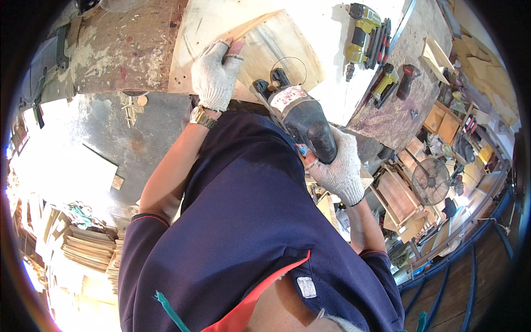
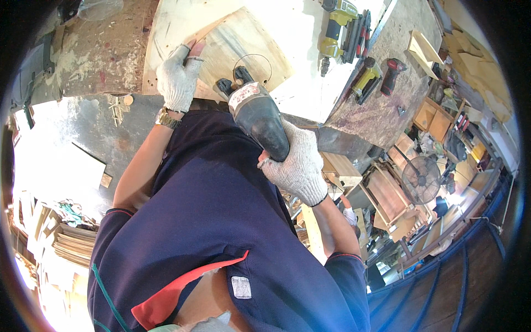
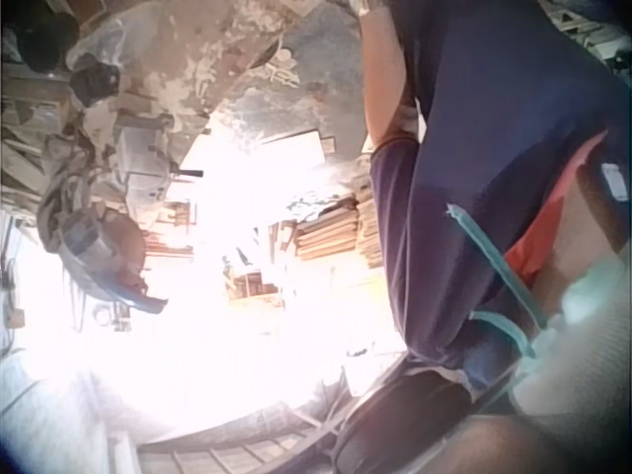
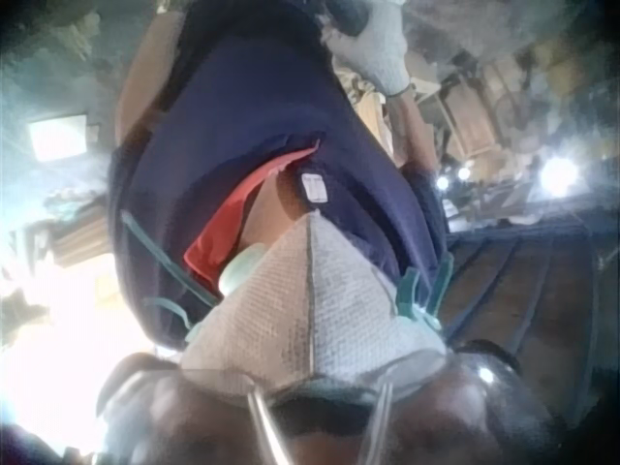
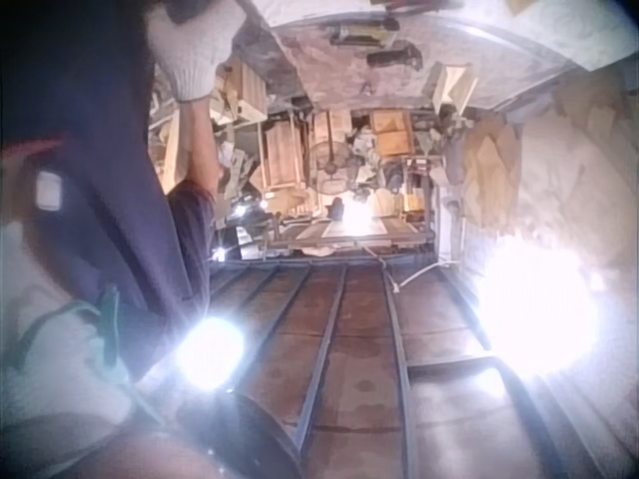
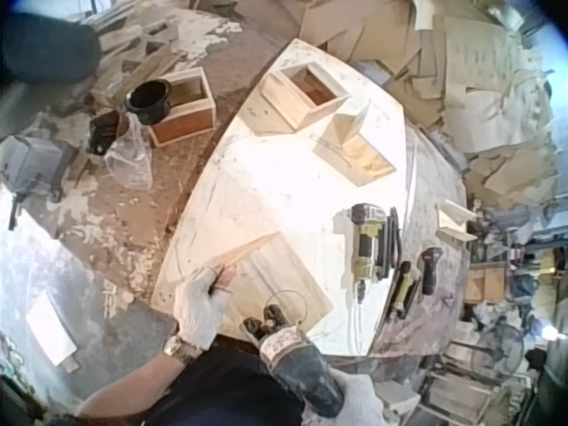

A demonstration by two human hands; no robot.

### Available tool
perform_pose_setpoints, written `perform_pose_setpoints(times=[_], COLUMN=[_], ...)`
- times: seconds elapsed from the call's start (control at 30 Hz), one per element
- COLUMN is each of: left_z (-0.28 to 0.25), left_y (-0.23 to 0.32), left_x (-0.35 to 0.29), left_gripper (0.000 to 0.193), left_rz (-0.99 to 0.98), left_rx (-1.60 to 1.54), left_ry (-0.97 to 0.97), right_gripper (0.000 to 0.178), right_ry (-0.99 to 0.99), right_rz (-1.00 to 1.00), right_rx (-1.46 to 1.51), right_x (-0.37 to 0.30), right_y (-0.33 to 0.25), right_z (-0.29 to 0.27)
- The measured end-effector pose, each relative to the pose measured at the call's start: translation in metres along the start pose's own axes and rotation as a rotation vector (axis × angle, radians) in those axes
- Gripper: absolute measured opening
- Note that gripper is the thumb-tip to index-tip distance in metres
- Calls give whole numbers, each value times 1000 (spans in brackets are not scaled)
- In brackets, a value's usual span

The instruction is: The person assembles small wooden boxes on a workbench. They position and align wooden pieces, use a nail gun to fasten joints, and then use a drill to create holes in the assembled boxes. The person handles multiple small wooden components and tools throughout the process.

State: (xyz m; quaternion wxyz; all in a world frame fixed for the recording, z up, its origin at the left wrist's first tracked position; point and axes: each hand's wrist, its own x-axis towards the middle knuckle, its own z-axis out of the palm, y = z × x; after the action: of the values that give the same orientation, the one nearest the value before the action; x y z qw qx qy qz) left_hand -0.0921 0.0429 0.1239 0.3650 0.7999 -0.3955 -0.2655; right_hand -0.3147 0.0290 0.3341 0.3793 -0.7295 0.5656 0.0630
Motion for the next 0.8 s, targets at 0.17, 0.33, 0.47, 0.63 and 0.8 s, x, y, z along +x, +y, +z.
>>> perform_pose_setpoints(times=[0.17, 0.33, 0.47, 0.63, 0.8], left_z=[-6, -15, -20, -18, -16], left_y=[-1, 8, 8, -4, -10], left_x=[-6, -10, -14, -18, -23], left_gripper=[45, 40, 40, 42, 43], left_rz=[-24, -121, -90, -56, -54], left_rx=[-50, -35, -40, -35, -64], left_ry=[-1, -77, -68, -40, -33], right_gripper=[41, 38, 34, 29, 28], right_ry=[2, -14, -6, -66, -71], right_rz=[10, 16, -6, 70, 67], right_rx=[12, 45, 49, 75, 73], right_x=[0, 2, 2, 4, 3], right_y=[-4, -6, -7, -15, -15], right_z=[1, -1, -1, -3, -4])
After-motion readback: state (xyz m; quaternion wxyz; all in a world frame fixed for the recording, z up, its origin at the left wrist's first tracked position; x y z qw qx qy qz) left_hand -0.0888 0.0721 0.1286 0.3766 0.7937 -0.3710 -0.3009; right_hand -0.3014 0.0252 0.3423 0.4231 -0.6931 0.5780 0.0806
